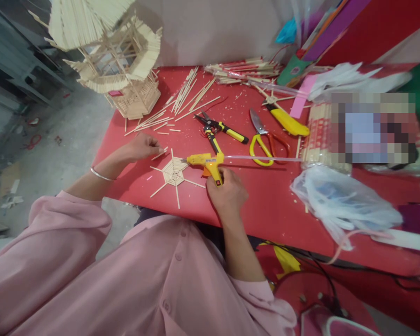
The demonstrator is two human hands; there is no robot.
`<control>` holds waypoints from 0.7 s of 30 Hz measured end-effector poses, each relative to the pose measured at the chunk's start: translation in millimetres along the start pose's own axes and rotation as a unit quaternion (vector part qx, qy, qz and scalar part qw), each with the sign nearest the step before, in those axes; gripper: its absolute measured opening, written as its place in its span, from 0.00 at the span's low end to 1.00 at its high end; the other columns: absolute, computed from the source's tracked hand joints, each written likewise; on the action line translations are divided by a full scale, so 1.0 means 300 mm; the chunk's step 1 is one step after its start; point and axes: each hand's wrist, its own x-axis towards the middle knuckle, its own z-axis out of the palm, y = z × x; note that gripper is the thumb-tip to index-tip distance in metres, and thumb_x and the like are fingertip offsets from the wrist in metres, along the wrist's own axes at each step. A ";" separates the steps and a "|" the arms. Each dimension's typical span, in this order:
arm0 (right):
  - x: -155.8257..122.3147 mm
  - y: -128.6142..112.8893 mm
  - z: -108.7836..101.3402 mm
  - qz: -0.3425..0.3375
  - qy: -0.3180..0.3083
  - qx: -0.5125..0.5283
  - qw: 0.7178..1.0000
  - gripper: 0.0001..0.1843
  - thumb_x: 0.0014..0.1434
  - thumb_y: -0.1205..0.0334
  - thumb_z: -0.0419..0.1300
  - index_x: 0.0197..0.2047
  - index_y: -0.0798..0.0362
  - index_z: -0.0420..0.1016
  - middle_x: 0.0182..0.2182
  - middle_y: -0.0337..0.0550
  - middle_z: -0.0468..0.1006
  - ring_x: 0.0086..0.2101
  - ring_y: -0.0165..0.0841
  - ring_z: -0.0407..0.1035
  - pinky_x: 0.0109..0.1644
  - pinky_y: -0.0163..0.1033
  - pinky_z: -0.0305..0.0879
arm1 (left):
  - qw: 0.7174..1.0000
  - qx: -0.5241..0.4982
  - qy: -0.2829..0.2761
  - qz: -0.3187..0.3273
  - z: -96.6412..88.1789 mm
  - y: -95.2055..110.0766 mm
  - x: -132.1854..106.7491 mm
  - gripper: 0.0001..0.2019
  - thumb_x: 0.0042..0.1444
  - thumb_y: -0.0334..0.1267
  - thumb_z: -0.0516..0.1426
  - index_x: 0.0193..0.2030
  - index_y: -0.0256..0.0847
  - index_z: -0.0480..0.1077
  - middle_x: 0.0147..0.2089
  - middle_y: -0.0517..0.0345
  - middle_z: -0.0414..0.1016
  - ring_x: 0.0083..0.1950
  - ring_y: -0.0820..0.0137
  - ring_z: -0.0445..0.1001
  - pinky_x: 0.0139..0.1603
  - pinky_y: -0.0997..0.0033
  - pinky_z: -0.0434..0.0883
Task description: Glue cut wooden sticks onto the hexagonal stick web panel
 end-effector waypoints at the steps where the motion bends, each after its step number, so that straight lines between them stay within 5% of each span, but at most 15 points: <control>1: 0.000 -0.001 0.000 0.002 -0.001 -0.001 1.000 0.23 0.55 0.50 0.56 0.48 0.51 0.79 0.43 0.52 0.83 0.42 0.45 0.74 0.43 0.45 0.65 | 0.999 -0.041 -0.012 0.000 0.008 0.006 -0.011 0.11 0.53 0.37 0.60 0.22 0.37 0.72 0.20 0.61 0.66 0.24 0.76 0.63 0.26 0.74 0.58; 5: -0.004 -0.004 0.001 0.008 0.002 -0.002 1.000 0.23 0.55 0.50 0.56 0.49 0.51 0.79 0.43 0.52 0.83 0.42 0.45 0.74 0.43 0.45 0.65 | 0.994 -0.105 -0.016 -0.022 0.062 0.013 -0.041 0.15 0.49 0.34 0.60 0.15 0.38 0.62 0.16 0.67 0.52 0.20 0.80 0.50 0.23 0.73 0.48; 15: -0.002 -0.007 -0.006 0.005 -0.011 0.006 1.000 0.24 0.55 0.50 0.55 0.49 0.52 0.79 0.45 0.53 0.83 0.44 0.46 0.74 0.46 0.46 0.66 | 0.982 -0.182 -0.004 -0.056 0.117 0.006 -0.047 0.10 0.45 0.30 0.64 0.18 0.36 0.68 0.16 0.65 0.61 0.21 0.78 0.61 0.24 0.76 0.58; 21: -0.003 -0.004 -0.005 -0.003 -0.009 0.010 1.000 0.24 0.55 0.49 0.55 0.48 0.52 0.79 0.44 0.54 0.83 0.44 0.47 0.74 0.44 0.46 0.65 | 0.996 -0.059 0.036 -0.060 0.050 -0.008 -0.010 0.13 0.52 0.36 0.61 0.19 0.37 0.71 0.18 0.61 0.65 0.21 0.76 0.60 0.24 0.72 0.56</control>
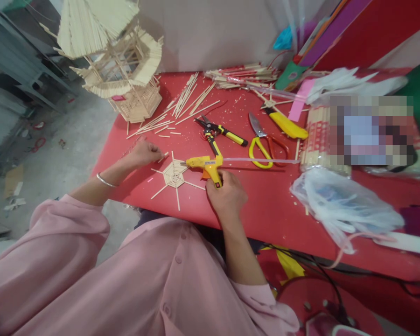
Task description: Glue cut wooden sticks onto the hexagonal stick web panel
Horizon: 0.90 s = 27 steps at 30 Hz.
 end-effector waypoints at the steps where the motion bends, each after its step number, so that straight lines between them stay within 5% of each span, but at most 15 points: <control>1: 0.000 0.001 0.001 -0.004 0.004 0.000 1.000 0.23 0.55 0.49 0.55 0.48 0.51 0.79 0.44 0.53 0.83 0.43 0.46 0.74 0.44 0.46 0.65 | 0.999 0.039 0.028 0.002 -0.014 0.000 0.012 0.13 0.53 0.36 0.61 0.19 0.37 0.72 0.19 0.59 0.67 0.23 0.74 0.62 0.26 0.71 0.57; 4: 0.001 0.005 0.005 -0.008 0.012 -0.002 1.000 0.22 0.55 0.49 0.55 0.47 0.51 0.79 0.42 0.52 0.83 0.41 0.45 0.73 0.42 0.44 0.64 | 0.986 0.134 0.097 -0.008 -0.034 0.003 0.031 0.09 0.55 0.37 0.61 0.26 0.38 0.76 0.27 0.54 0.76 0.30 0.69 0.71 0.32 0.69 0.62; 9: 0.003 0.008 0.008 0.001 0.009 -0.004 1.000 0.24 0.55 0.49 0.55 0.49 0.51 0.80 0.42 0.53 0.83 0.41 0.44 0.73 0.41 0.44 0.63 | 0.973 0.220 0.074 0.011 -0.005 0.009 0.005 0.13 0.55 0.47 0.66 0.42 0.42 0.80 0.37 0.51 0.82 0.42 0.60 0.77 0.41 0.66 0.68; 13: 0.004 0.010 0.010 0.003 0.000 -0.010 1.000 0.25 0.55 0.49 0.55 0.50 0.53 0.79 0.42 0.54 0.82 0.41 0.44 0.73 0.41 0.43 0.63 | 0.959 0.265 0.093 0.032 -0.010 -0.008 0.030 0.10 0.63 0.43 0.60 0.42 0.42 0.80 0.43 0.48 0.83 0.47 0.59 0.77 0.44 0.65 0.69; 22: 0.004 0.014 0.014 -0.002 0.018 -0.001 1.000 0.23 0.55 0.48 0.56 0.48 0.52 0.80 0.40 0.52 0.83 0.40 0.44 0.74 0.41 0.43 0.64 | 0.958 0.197 0.208 0.003 -0.108 -0.016 0.190 0.13 0.62 0.37 0.55 0.46 0.42 0.80 0.51 0.50 0.82 0.53 0.58 0.78 0.46 0.66 0.69; 27: 0.000 0.019 0.011 -0.029 0.056 -0.008 0.998 0.20 0.57 0.49 0.55 0.45 0.50 0.79 0.41 0.51 0.83 0.41 0.44 0.74 0.42 0.43 0.64 | 0.948 0.250 0.195 0.029 -0.111 -0.020 0.236 0.15 0.63 0.34 0.52 0.48 0.41 0.80 0.55 0.46 0.80 0.55 0.59 0.76 0.47 0.66 0.69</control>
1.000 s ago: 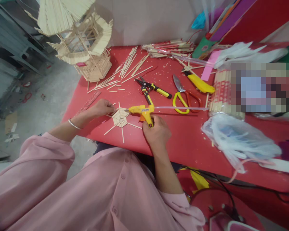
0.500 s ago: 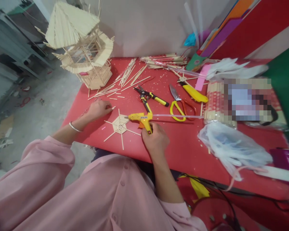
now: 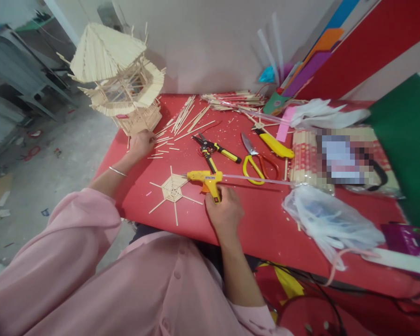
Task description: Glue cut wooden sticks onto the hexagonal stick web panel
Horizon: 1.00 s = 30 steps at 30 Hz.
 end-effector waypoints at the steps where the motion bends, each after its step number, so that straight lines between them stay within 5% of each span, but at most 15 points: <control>1: -0.007 0.001 -0.004 -0.002 0.011 -0.006 1.000 0.19 0.57 0.49 0.55 0.44 0.50 0.79 0.41 0.51 0.83 0.42 0.45 0.74 0.42 0.44 0.64 | 1.000 0.009 -0.006 0.015 0.007 0.002 0.003 0.15 0.63 0.34 0.52 0.48 0.41 0.80 0.55 0.45 0.79 0.54 0.59 0.76 0.46 0.66 0.69; 6: -0.058 0.019 -0.043 0.026 0.046 -0.056 0.997 0.20 0.59 0.49 0.55 0.48 0.51 0.78 0.42 0.52 0.82 0.41 0.45 0.74 0.38 0.42 0.61 | 0.998 0.041 -0.026 0.039 0.040 0.011 0.021 0.16 0.65 0.34 0.49 0.46 0.40 0.79 0.56 0.43 0.77 0.51 0.58 0.76 0.42 0.65 0.68; 10: -0.064 0.038 -0.084 0.045 0.015 -0.097 0.994 0.22 0.60 0.50 0.56 0.51 0.54 0.79 0.42 0.54 0.82 0.41 0.46 0.74 0.37 0.43 0.60 | 0.997 0.067 -0.027 0.036 0.036 0.021 0.021 0.16 0.62 0.30 0.50 0.51 0.39 0.76 0.59 0.42 0.76 0.52 0.57 0.76 0.43 0.64 0.68; 14: -0.057 0.035 -0.137 -0.013 -0.012 -0.120 0.993 0.24 0.63 0.49 0.55 0.55 0.55 0.77 0.45 0.56 0.81 0.45 0.48 0.73 0.43 0.46 0.65 | 0.999 0.047 0.002 0.003 -0.011 0.030 -0.043 0.19 0.65 0.32 0.49 0.59 0.39 0.72 0.52 0.41 0.80 0.48 0.53 0.77 0.43 0.60 0.68; 18: -0.042 -0.014 -0.183 -0.088 0.014 -0.084 0.992 0.22 0.65 0.51 0.54 0.54 0.52 0.77 0.48 0.54 0.81 0.48 0.46 0.73 0.53 0.49 0.67 | 0.995 -0.084 0.027 0.045 -0.061 0.019 -0.160 0.14 0.64 0.34 0.51 0.50 0.43 0.75 0.43 0.49 0.82 0.44 0.60 0.77 0.44 0.62 0.69; 22: 0.086 -0.079 -0.169 -0.111 -0.045 -0.084 0.989 0.22 0.66 0.51 0.53 0.56 0.52 0.77 0.48 0.53 0.81 0.49 0.46 0.73 0.53 0.49 0.67 | 0.983 -0.178 0.013 0.053 -0.068 -0.003 -0.246 0.09 0.62 0.38 0.55 0.39 0.42 0.77 0.40 0.52 0.82 0.43 0.63 0.75 0.47 0.63 0.71; 27: 0.371 -0.109 -0.076 -0.103 -0.154 -0.216 0.959 0.42 0.53 0.45 0.66 0.65 0.63 0.69 0.56 0.68 0.75 0.52 0.54 0.71 0.51 0.52 0.66 | 0.954 -0.293 -0.024 0.062 -0.045 -0.025 -0.307 0.12 0.61 0.35 0.52 0.44 0.39 0.77 0.43 0.51 0.82 0.43 0.66 0.76 0.48 0.65 0.73; 30: 0.482 -0.099 -0.038 -0.071 -0.224 -0.266 0.935 0.41 0.48 0.43 0.68 0.60 0.57 0.73 0.51 0.62 0.79 0.46 0.51 0.74 0.46 0.49 0.66 | 0.951 -0.293 -0.046 0.088 -0.044 -0.035 -0.359 0.13 0.60 0.33 0.53 0.44 0.40 0.78 0.45 0.51 0.83 0.46 0.66 0.77 0.50 0.66 0.73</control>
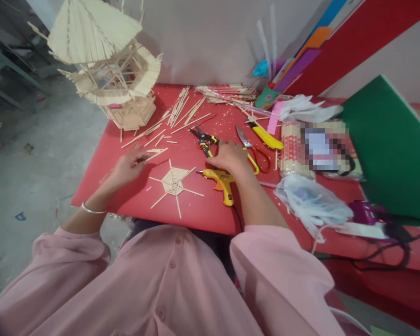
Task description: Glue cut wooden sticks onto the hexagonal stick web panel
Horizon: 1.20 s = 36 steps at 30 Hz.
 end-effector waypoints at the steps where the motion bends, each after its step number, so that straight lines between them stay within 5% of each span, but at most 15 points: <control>1: 0.019 0.007 -0.001 0.001 -0.013 -0.006 1.000 0.40 0.47 0.41 0.69 0.59 0.55 0.75 0.50 0.60 0.80 0.45 0.50 0.74 0.45 0.48 0.66 | 1.000 0.009 -0.021 0.002 0.003 0.001 -0.021 0.12 0.60 0.33 0.53 0.42 0.40 0.78 0.44 0.52 0.83 0.44 0.66 0.77 0.48 0.66 0.72; 5: 0.014 0.020 0.002 -0.017 -0.001 -0.016 1.000 0.39 0.49 0.41 0.69 0.59 0.54 0.76 0.51 0.60 0.79 0.47 0.51 0.73 0.47 0.50 0.67 | 0.997 0.047 -0.063 0.005 0.046 -0.002 -0.101 0.12 0.62 0.33 0.53 0.36 0.39 0.78 0.38 0.50 0.81 0.39 0.65 0.76 0.44 0.67 0.71; 11: -0.086 -0.055 -0.007 -0.132 0.106 0.051 0.984 0.28 0.62 0.50 0.60 0.61 0.53 0.76 0.55 0.58 0.78 0.54 0.54 0.71 0.57 0.60 0.67 | 0.995 0.085 0.053 -0.012 0.157 -0.019 -0.176 0.14 0.65 0.34 0.50 0.41 0.38 0.79 0.43 0.44 0.77 0.42 0.62 0.75 0.44 0.65 0.71; 15: -0.148 -0.152 -0.051 -0.255 0.077 0.159 0.951 0.24 0.65 0.55 0.57 0.61 0.48 0.77 0.57 0.51 0.79 0.55 0.49 0.73 0.60 0.56 0.69 | 0.993 0.004 0.118 0.023 0.183 -0.029 -0.190 0.12 0.65 0.35 0.53 0.41 0.37 0.79 0.38 0.48 0.78 0.39 0.64 0.75 0.43 0.65 0.72; 19: -0.148 -0.276 -0.064 -0.333 -0.037 0.326 0.884 0.41 0.58 0.64 0.61 0.73 0.39 0.61 0.67 0.43 0.71 0.45 0.37 0.77 0.53 0.47 0.74 | 0.968 -0.176 0.181 0.001 0.157 -0.034 -0.153 0.06 0.62 0.37 0.59 0.39 0.40 0.78 0.32 0.57 0.78 0.33 0.70 0.74 0.36 0.70 0.71; 22: -0.100 -0.386 -0.030 -0.333 -0.187 0.478 0.791 0.46 0.53 0.63 0.66 0.73 0.39 0.58 0.69 0.47 0.67 0.36 0.30 0.76 0.41 0.39 0.75 | 0.915 -0.352 0.198 -0.018 0.121 -0.023 -0.099 0.09 0.62 0.44 0.62 0.40 0.40 0.76 0.28 0.61 0.75 0.26 0.74 0.71 0.29 0.74 0.69; 24: -0.069 -0.454 -0.004 -0.345 -0.277 0.535 0.720 0.39 0.50 0.62 0.69 0.65 0.45 0.69 0.62 0.47 0.75 0.36 0.29 0.75 0.42 0.37 0.75 | 0.887 -0.422 0.188 0.003 0.095 -0.009 -0.067 0.12 0.60 0.48 0.65 0.39 0.40 0.75 0.29 0.60 0.76 0.26 0.75 0.72 0.27 0.75 0.70; 26: -0.053 -0.500 0.007 -0.349 -0.334 0.536 0.692 0.19 0.51 0.58 0.70 0.47 0.53 0.79 0.43 0.44 0.83 0.33 0.28 0.74 0.40 0.36 0.74 | 0.878 -0.435 0.198 0.015 0.065 0.001 -0.049 0.14 0.58 0.49 0.66 0.38 0.40 0.75 0.30 0.59 0.77 0.27 0.75 0.73 0.28 0.76 0.71; 29: -0.030 -0.504 -0.014 -0.327 -0.314 0.504 0.735 0.15 0.57 0.50 0.68 0.30 0.54 0.78 0.25 0.39 0.79 0.26 0.26 0.71 0.35 0.33 0.71 | 0.879 -0.389 0.276 0.001 0.006 -0.017 -0.050 0.11 0.59 0.46 0.66 0.38 0.41 0.75 0.30 0.60 0.77 0.27 0.76 0.72 0.29 0.77 0.72; 33: 0.100 -0.422 -0.072 -0.206 -0.075 0.540 0.813 0.16 0.61 0.48 0.67 0.31 0.52 0.79 0.23 0.37 0.78 0.24 0.25 0.69 0.31 0.32 0.69 | 0.856 -0.320 0.403 -0.051 -0.075 -0.108 -0.076 0.08 0.61 0.43 0.63 0.38 0.42 0.72 0.30 0.62 0.76 0.26 0.78 0.69 0.25 0.79 0.67; 36: 0.252 -0.348 -0.109 -0.085 0.063 0.565 0.818 0.13 0.67 0.52 0.62 0.35 0.52 0.79 0.27 0.41 0.80 0.27 0.27 0.73 0.32 0.34 0.72 | 0.835 -0.284 0.465 -0.079 -0.109 -0.168 -0.098 0.05 0.63 0.40 0.59 0.39 0.42 0.71 0.32 0.62 0.75 0.24 0.79 0.66 0.25 0.78 0.65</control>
